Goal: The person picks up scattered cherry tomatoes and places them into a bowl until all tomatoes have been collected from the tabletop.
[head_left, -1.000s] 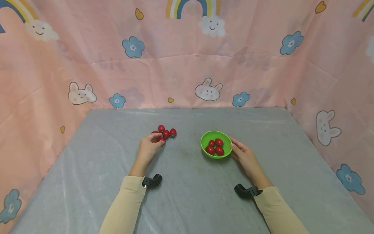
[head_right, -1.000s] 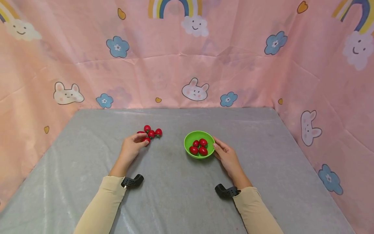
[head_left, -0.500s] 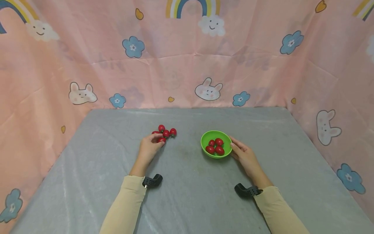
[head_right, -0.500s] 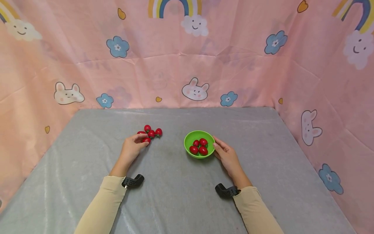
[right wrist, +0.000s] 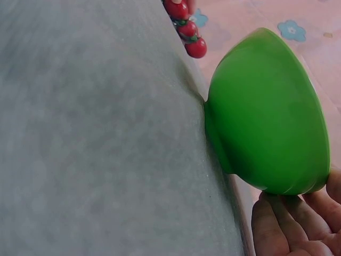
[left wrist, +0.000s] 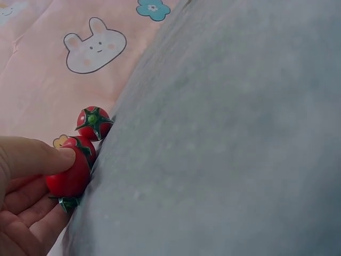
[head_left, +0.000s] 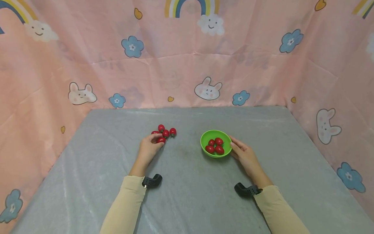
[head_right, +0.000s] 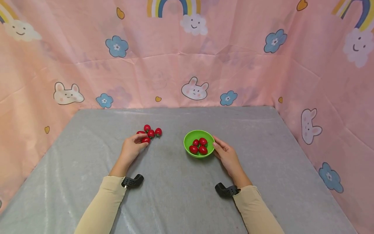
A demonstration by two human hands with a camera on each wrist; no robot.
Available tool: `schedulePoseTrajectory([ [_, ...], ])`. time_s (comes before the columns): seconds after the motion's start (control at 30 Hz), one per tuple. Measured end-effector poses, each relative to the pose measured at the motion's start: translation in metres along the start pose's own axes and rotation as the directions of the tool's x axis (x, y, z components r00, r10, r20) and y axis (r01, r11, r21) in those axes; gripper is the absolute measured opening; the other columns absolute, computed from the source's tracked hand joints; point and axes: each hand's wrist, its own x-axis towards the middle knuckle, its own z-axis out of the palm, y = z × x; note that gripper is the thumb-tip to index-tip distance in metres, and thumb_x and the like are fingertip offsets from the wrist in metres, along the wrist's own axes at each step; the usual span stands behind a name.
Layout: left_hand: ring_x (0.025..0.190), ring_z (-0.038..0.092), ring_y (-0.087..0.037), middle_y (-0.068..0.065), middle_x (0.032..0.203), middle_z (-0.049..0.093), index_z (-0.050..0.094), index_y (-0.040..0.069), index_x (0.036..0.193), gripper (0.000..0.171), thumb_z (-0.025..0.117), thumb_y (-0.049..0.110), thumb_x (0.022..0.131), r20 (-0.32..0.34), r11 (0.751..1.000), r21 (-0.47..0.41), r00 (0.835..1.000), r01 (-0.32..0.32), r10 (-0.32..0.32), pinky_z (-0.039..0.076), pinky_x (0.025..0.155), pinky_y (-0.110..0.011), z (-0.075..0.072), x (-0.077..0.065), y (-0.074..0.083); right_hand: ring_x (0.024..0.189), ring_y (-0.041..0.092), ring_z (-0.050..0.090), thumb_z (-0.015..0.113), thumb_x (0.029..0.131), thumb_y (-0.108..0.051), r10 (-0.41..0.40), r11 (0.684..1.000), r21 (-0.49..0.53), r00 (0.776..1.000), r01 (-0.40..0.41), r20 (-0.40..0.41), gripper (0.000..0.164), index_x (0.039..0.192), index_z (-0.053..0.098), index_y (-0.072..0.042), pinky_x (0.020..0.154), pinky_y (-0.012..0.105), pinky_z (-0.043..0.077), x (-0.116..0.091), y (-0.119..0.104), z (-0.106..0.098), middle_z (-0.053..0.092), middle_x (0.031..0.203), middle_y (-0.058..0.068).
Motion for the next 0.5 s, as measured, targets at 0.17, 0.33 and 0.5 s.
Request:
schedulePoseTrajectory([
  [0.17,0.12,0.062,-0.03,-0.019,0.132,0.063,0.068,0.001,0.123,0.036,0.071,0.004,0.087,-0.018,1.0,-0.002,1.0,0.01,-0.01,0.05,0.102,-0.042,-0.0022,0.0007,-0.001,0.108,-0.02,0.054,0.048,0.106,-0.032,-0.005,1.0,-0.001,1.0,0.005,0.002,0.057,0.154,0.034,-0.004,0.091,0.009,0.049,0.0003,-0.0017,0.0005,0.034,0.16,0.016],
  [0.33,0.116,0.064,-0.027,-0.017,0.128,0.067,0.069,0.004,0.123,0.036,0.073,0.007,0.087,-0.022,0.999,-0.015,0.999,0.031,-0.031,0.051,0.091,-0.029,-0.0037,0.0011,0.0018,0.108,-0.02,0.054,0.047,0.106,-0.031,-0.004,1.0,-0.001,1.0,0.004,0.0,0.057,0.154,0.034,-0.004,0.091,0.01,0.049,0.0004,-0.0015,0.0003,0.034,0.16,0.016],
  [0.5,0.118,0.064,-0.026,-0.017,0.127,0.068,0.069,0.005,0.123,0.037,0.074,0.008,0.087,-0.015,0.999,-0.032,0.999,0.033,-0.034,0.051,0.092,-0.031,-0.0054,-0.0003,0.0078,0.107,-0.021,0.054,0.048,0.105,-0.032,0.004,1.0,-0.003,1.0,-0.004,-0.004,0.057,0.154,0.034,-0.004,0.091,0.01,0.049,-0.0004,-0.0018,0.0006,0.034,0.16,0.015],
])
